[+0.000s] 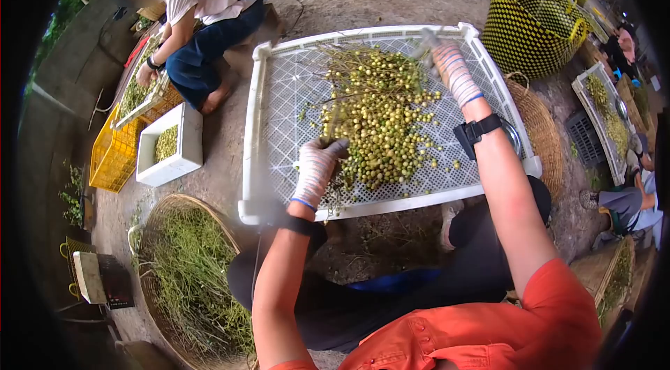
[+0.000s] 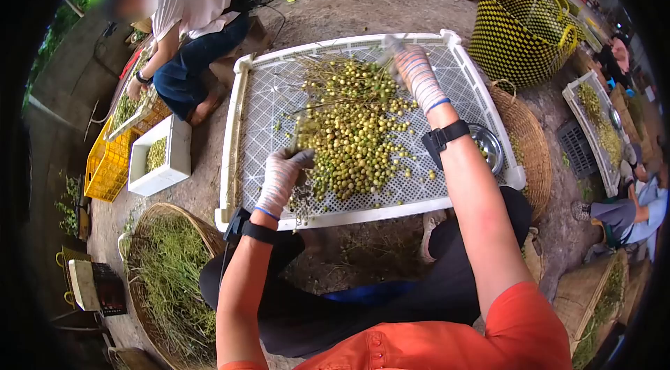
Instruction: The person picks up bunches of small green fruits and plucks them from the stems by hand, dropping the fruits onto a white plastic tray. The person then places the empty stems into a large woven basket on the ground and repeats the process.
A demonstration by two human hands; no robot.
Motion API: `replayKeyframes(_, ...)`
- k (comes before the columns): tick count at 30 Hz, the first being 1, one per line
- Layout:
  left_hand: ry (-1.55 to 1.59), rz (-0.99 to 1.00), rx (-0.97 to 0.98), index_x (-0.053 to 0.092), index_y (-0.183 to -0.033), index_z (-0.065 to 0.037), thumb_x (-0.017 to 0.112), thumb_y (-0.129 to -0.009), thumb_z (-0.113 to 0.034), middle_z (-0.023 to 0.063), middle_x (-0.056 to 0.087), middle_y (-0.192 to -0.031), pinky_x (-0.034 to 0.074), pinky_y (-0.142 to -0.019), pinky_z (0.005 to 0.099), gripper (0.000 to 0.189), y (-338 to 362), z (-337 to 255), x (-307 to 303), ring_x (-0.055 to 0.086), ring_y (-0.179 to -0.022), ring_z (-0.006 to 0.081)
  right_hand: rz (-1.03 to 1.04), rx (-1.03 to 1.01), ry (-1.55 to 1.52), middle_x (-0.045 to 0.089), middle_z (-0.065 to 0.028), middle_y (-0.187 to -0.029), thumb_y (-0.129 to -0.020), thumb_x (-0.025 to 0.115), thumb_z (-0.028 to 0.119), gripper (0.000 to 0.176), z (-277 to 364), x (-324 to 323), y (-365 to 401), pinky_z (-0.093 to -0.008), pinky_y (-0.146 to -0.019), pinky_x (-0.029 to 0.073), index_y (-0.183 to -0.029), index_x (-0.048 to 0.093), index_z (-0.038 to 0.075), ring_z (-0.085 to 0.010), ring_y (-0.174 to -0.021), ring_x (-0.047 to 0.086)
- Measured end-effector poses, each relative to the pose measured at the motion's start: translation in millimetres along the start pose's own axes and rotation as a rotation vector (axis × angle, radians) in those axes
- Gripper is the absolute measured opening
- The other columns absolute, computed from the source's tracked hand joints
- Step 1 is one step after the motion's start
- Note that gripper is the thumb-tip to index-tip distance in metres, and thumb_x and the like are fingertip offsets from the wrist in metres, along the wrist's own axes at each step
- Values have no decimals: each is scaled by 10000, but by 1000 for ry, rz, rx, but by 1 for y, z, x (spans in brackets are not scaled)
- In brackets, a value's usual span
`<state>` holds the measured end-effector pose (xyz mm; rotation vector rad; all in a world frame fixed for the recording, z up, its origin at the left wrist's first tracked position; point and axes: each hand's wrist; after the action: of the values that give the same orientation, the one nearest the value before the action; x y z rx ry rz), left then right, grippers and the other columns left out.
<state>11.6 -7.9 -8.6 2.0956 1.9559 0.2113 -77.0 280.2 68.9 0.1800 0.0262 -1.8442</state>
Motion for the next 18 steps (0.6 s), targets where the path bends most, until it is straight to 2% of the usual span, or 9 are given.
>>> replayKeyframes(1,128,-10,20,626,-880,-14,673,-795,-188,51,622,-651,366,-382,220,200,-5,-2,1,466,-405,93,-13,1,2,457,9,-476,-823,528,526,512,3,-3,8,-198,-343,263,-724,652,39,-59,-362,343)
replayKeyframes(3,247,15,68,642,-916,-34,684,-786,-169,7,604,-665,352,-418,203,192,-10,-10,6,463,-466,65,331,-89,174,481,6,-491,-816,559,494,469,4,-1,25,-195,-343,270,-769,651,36,-52,-362,359)
replayKeyframes(5,208,83,120,638,-985,-68,668,-804,-194,-3,595,-667,346,-417,194,223,-6,-26,13,467,-485,53,476,137,359,530,-2,-542,-822,562,461,395,6,19,27,-228,-394,379,-754,662,85,-79,-439,476)
replayKeyframes(7,239,153,172,638,-995,-65,674,-798,-184,-10,593,-661,342,-416,189,233,-2,-38,21,452,-473,51,636,-75,655,584,-74,-593,-816,556,438,388,4,35,51,-295,-501,453,-764,656,66,-176,-529,553)
replayKeyframes(9,171,198,189,633,-1004,-54,682,-791,-196,-9,586,-647,345,-414,189,261,0,-45,26,459,-469,54,777,-486,958,619,-141,-698,-802,564,392,359,-3,53,64,-369,-571,469,-811,649,43,-271,-602,590)
replayKeyframes(10,113,243,222,629,-1014,-42,689,-784,-208,-9,580,-633,348,-412,188,290,2,-46,28,465,-465,57,747,-554,1132,599,-171,-727,-786,566,386,337,3,63,79,-402,-618,465,-836,643,63,-324,-660,589)
replayKeyframes(11,110,245,215,629,-1014,-42,689,-784,-208,-9,580,-633,348,-412,188,290,4,-44,30,465,-465,57,769,-639,1062,614,-147,-726,-772,584,408,331,-3,68,85,-396,-631,468,-841,648,91,-316,-688,601)
replayKeyframes(13,205,207,185,646,-958,-44,699,-773,-199,-14,576,-620,339,-404,186,247,8,-42,31,465,-464,53,771,-468,1102,623,-147,-743,-752,608,421,324,-6,75,84,-394,-653,469,-859,651,118,-323,-717,602)
replayKeyframes(18,181,52,231,646,-844,-41,665,-794,-173,-15,561,-585,332,-402,203,142,7,-36,24,456,-446,64,851,-449,1020,630,-165,-819,-748,617,427,407,-16,78,77,-389,-696,478,-935,628,66,-325,-749,607)
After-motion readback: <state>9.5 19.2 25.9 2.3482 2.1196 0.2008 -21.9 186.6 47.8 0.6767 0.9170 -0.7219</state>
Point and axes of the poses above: each hand's wrist, its own y-axis away from the middle knuckle, its own x-axis out of the palm, z = x × y
